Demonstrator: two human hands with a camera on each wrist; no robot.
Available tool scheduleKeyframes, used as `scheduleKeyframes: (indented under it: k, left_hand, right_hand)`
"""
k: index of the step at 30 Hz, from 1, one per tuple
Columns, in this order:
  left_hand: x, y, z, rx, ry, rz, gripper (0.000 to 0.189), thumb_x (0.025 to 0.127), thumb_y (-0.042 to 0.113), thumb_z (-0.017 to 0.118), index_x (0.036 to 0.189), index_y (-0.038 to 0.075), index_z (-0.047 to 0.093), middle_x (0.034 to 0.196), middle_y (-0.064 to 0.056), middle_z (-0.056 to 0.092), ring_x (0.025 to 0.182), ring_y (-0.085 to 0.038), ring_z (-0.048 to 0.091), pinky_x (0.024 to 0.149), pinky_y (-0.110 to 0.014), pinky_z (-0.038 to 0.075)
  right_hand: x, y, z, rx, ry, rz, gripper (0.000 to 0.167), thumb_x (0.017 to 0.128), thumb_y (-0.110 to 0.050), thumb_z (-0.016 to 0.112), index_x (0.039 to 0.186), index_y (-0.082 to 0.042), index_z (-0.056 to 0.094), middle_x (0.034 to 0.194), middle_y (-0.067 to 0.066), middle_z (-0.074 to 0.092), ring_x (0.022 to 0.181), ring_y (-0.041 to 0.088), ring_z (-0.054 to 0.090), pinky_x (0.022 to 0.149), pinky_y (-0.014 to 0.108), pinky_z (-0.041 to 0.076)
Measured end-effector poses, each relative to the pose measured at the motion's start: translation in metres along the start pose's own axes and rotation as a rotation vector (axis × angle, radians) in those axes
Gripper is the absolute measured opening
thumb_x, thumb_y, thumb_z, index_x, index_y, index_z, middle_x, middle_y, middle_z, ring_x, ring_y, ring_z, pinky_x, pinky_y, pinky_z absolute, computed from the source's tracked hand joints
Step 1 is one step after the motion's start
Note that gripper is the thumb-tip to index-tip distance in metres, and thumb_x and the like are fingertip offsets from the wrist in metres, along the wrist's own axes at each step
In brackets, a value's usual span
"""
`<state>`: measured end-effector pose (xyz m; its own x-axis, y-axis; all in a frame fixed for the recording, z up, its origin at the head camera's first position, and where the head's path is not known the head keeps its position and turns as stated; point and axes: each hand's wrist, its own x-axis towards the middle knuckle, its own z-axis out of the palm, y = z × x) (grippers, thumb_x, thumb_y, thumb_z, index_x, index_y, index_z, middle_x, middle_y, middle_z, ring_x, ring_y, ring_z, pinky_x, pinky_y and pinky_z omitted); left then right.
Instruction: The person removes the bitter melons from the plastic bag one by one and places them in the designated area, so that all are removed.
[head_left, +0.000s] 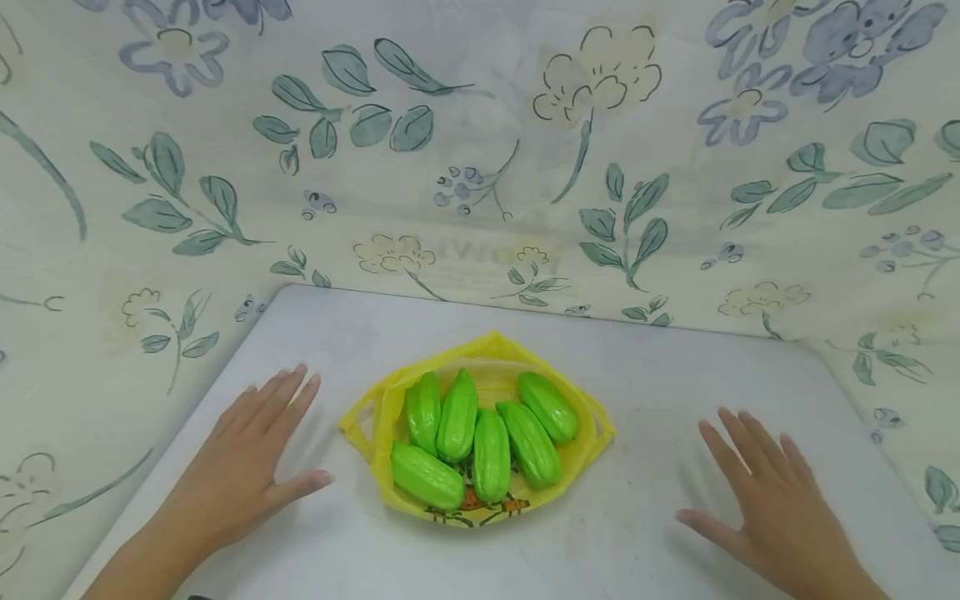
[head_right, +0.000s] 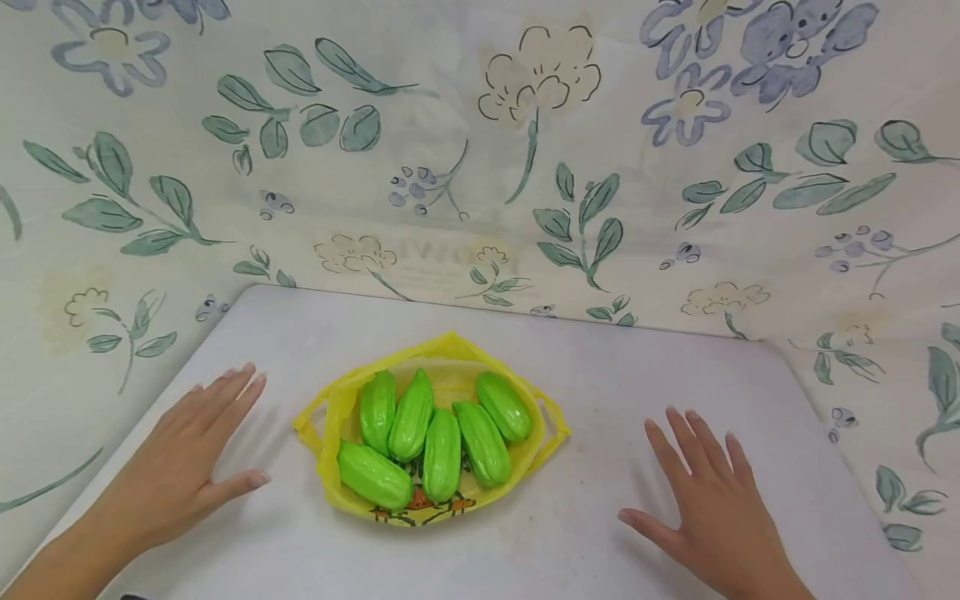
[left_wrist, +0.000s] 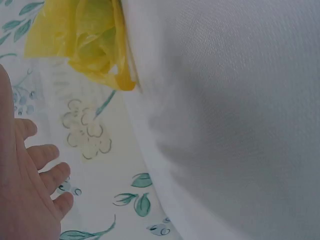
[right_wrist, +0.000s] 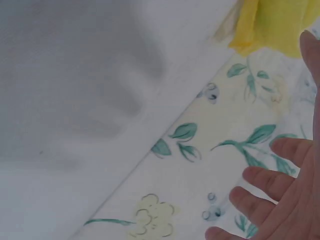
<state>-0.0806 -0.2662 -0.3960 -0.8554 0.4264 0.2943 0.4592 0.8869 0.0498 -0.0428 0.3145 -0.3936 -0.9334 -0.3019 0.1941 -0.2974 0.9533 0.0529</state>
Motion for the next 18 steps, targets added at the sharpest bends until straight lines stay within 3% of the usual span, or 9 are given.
scheduleKeyframes:
  k: [4,8,13,18]
  left_hand:
    - [0.005,0.004,0.000,-0.032,-0.007,-0.015,0.114,0.087,0.059,0.077,0.168,0.010,0.013,0.169,-0.017,0.027,0.153,-0.038,0.026,0.126,-0.036,-0.004]
    - [0.010,0.010,-0.001,-0.058,-0.014,-0.044,0.111,0.090,0.058,0.076,0.167,0.007,0.015,0.167,-0.019,0.030,0.149,-0.040,0.031,0.126,-0.035,-0.001]
    - [0.016,0.016,-0.002,-0.093,-0.017,-0.044,0.106,0.093,0.058,0.072,0.166,0.005,0.017,0.166,-0.020,0.030,0.149,-0.042,0.031,0.127,-0.038,0.005]
    - [0.024,0.025,-0.003,-0.150,-0.043,-0.072,0.093,0.097,0.053,0.070,0.163,0.003,0.028,0.160,-0.021,0.041,0.143,-0.043,0.040,0.118,-0.057,0.032]
  right_hand:
    - [0.008,-0.014,-0.010,0.015,-0.063,0.033,0.113,0.079,-0.073,0.077,0.160,-0.007,0.036,0.160,0.027,0.037,0.146,0.047,0.031,0.120,0.066,0.020]
    - [0.014,-0.025,-0.017,0.056,-0.055,0.039,0.112,0.078,-0.071,0.080,0.158,-0.004,0.039,0.157,0.024,0.041,0.141,0.045,0.041,0.108,0.065,0.041]
    - [0.022,-0.037,-0.022,0.127,-0.036,0.029,0.107,0.080,-0.066,0.082,0.157,-0.005,0.041,0.154,0.020,0.047,0.136,0.040,0.048,0.099,0.060,0.051]
    - [0.029,-0.049,-0.025,0.157,-0.013,0.011,0.097,0.081,-0.060,0.084,0.154,-0.009,0.046,0.148,0.016,0.053,0.132,0.037,0.053,0.094,0.056,0.055]
